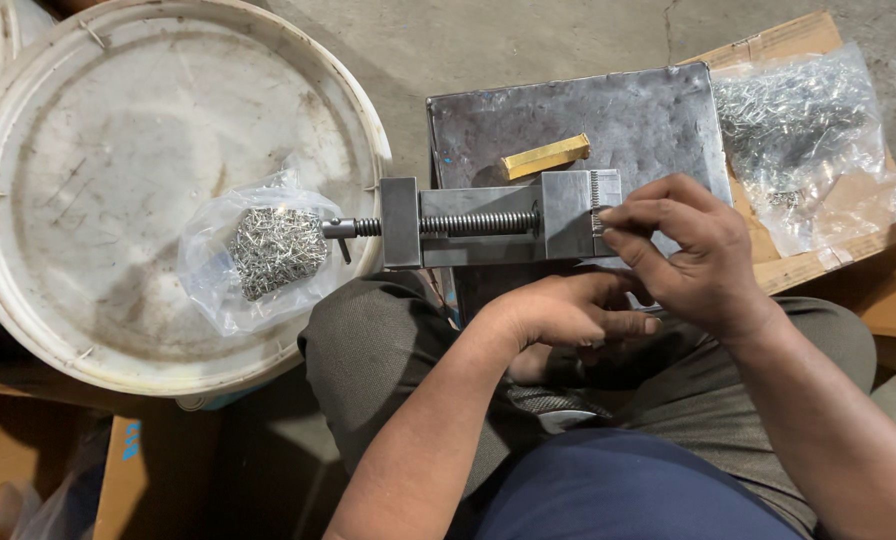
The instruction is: The person sits on the floor and sorts small metal screws from a plastic bag into a cardboard box. They use a metal bench vise to hold the bag open while picking out screws with their fingers and placing them into the box.
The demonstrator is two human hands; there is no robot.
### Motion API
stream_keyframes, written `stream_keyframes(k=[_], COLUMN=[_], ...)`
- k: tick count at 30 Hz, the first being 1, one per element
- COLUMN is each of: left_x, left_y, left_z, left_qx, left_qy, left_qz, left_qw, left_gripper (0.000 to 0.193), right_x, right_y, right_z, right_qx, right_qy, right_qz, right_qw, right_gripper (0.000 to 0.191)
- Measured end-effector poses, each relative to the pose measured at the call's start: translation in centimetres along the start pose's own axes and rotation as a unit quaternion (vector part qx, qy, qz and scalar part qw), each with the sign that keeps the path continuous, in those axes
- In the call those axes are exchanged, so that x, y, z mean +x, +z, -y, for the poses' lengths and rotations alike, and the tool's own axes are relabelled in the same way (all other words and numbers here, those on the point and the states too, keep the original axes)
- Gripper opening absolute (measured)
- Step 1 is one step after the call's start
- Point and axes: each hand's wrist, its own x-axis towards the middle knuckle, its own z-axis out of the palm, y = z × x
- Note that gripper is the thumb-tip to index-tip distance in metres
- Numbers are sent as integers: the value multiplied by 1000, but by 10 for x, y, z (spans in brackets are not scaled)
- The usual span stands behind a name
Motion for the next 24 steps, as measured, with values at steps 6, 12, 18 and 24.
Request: stream_keyframes(k=[6,12,18,24], left_x=[7,13,11,8], left_y=[1,1,1,-1], left_z=[8,16,15,11], left_qx=[57,-13,-9,-3], left_qy=[102,70,89,76], left_qz=[-20,42,57,69], left_qw=[993,997,994,995], left_gripper=[61,48,39,41], right_x=[-13,-25,-30,-29], right_y=[-10,-9,2,14], right_z=[-22,-60,-52,-31], right_qx=[1,2,-79,-124], right_qy=[72,152,89,81], right_qz=[-63,-80,-18,5], right_qw=[995,985,993,989], right_gripper=[11,13,13,11])
